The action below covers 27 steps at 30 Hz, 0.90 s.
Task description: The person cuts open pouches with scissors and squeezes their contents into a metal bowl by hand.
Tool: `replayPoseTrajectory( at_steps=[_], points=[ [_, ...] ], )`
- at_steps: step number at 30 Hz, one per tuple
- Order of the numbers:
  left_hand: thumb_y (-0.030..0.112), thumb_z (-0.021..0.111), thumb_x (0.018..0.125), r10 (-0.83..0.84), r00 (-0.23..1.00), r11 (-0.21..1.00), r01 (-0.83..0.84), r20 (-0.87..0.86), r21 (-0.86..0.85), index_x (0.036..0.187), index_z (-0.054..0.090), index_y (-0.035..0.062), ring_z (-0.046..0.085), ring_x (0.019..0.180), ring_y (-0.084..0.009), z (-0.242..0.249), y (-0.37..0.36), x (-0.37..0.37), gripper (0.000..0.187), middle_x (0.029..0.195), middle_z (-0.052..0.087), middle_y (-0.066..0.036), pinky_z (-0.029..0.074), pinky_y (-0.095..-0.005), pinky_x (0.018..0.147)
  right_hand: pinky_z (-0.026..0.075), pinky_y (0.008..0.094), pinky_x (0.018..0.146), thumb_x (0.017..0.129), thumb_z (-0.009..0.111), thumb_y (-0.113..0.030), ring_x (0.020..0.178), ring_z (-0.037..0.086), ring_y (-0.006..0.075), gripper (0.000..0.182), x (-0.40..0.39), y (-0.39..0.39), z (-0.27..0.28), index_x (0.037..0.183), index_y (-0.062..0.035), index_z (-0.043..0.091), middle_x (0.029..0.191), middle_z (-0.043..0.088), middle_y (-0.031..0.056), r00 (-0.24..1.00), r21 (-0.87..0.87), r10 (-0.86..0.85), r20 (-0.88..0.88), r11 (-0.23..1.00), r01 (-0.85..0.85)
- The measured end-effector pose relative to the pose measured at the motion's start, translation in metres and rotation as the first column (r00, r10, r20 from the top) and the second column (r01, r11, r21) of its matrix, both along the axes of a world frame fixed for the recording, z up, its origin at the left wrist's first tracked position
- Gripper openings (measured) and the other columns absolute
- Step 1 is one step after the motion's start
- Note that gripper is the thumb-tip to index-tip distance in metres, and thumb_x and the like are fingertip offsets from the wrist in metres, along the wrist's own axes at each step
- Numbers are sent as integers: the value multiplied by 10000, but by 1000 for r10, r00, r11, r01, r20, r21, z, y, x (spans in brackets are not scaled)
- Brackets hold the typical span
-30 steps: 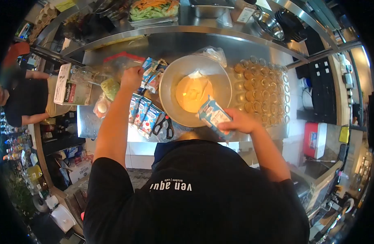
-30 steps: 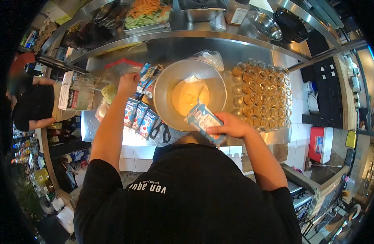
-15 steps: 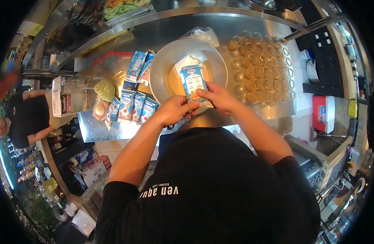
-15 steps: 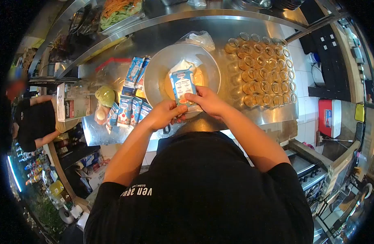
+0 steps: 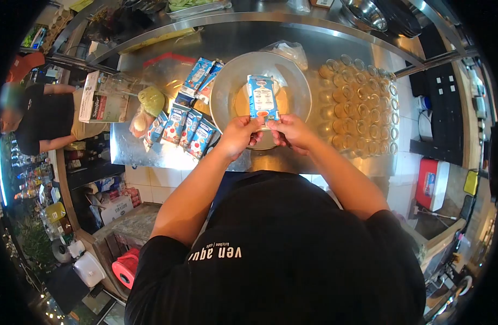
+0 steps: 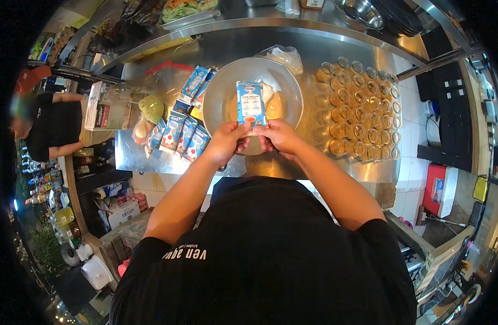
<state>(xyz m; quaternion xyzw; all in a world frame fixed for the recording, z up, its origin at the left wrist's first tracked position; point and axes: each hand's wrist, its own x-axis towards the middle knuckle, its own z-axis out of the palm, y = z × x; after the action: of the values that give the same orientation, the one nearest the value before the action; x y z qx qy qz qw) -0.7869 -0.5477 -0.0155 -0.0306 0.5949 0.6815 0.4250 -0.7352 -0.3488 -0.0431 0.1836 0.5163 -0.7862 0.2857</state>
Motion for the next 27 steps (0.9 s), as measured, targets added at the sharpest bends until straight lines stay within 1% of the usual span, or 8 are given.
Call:
replayPoseTrajectory(
  at_steps=[9, 12, 15, 18, 20, 22, 24, 27],
  points=[
    [397, 542, 1088, 395, 918, 909, -395, 25, 131, 1187, 661, 58, 517, 606, -104, -11, 28, 12, 372, 730, 569, -5, 382, -262, 534, 378, 288, 480, 1083, 556, -360, 528, 486, 103, 322, -12, -16, -4, 929, -77, 577, 652, 487, -19, 952, -107, -307, -16, 947, 304],
    [377, 569, 1080, 234, 951, 957, -262, 201, 126, 1166, 690, 48, 518, 603, -81, 3, 8, -1, 361, 764, 613, 6, 396, -229, 531, 400, 274, 499, 1076, 574, -356, 545, 516, 104, 315, -13, -5, -3, 956, -66, 598, 674, 527, -6, 970, 4, -126, -209, 992, 130],
    [343, 726, 991, -113, 994, 993, 112, 14, 42, 1109, 714, 55, 560, 648, -82, -5, -12, -15, 312, 860, 684, 4, 425, -231, 572, 442, 257, 534, 1051, 627, -332, 592, 588, 115, 284, -10, 13, -1, 989, -55, 626, 730, 612, 26, 951, 89, 147, -273, 988, -128],
    [319, 733, 985, -158, 980, 987, 157, -123, -19, 1046, 726, 50, 585, 682, -76, -6, -12, -14, 276, 846, 689, -4, 439, -237, 583, 487, 242, 574, 1010, 699, -290, 653, 669, 136, 255, -12, 14, 18, 1003, -40, 650, 784, 692, 64, 922, 85, 298, -245, 954, -286],
    [309, 733, 981, -172, 973, 981, 155, -157, -115, 1021, 728, 48, 588, 679, -76, -2, -9, -12, 264, 838, 691, -9, 444, -242, 579, 448, 242, 536, 1023, 676, -271, 615, 605, 101, 209, -11, 11, 25, 1016, -63, 647, 742, 626, 11, 971, -38, 240, -27, 970, -240],
    [298, 734, 978, -184, 964, 967, 142, -192, -212, 995, 731, 45, 591, 675, -75, -7, -4, -7, 254, 829, 693, -14, 448, -247, 576, 447, 251, 521, 1018, 681, -268, 593, 598, 113, 219, -10, 7, 10, 991, -55, 634, 723, 628, 19, 982, 64, 187, -22, 981, -185],
    [286, 723, 984, 67, 967, 975, -116, -247, -187, 930, 723, 45, 583, 641, -85, -21, 7, 2, 247, 801, 679, -17, 456, -265, 565, 447, 260, 506, 1014, 686, -264, 571, 592, 124, 232, -10, -3, -7, 965, -47, 620, 703, 631, 27, 990, 165, 140, -23, 977, -134],
    [297, 712, 996, 240, 944, 916, -297, -227, -270, 927, 697, 47, 551, 597, -78, -18, 22, 9, 260, 778, 654, -7, 438, -260, 542, 430, 259, 483, 1022, 666, -260, 561, 574, 126, 226, -13, -15, -19, 962, -50, 605, 673, 602, 17, 982, -18, -185, -33, 983, 185]
  ],
)
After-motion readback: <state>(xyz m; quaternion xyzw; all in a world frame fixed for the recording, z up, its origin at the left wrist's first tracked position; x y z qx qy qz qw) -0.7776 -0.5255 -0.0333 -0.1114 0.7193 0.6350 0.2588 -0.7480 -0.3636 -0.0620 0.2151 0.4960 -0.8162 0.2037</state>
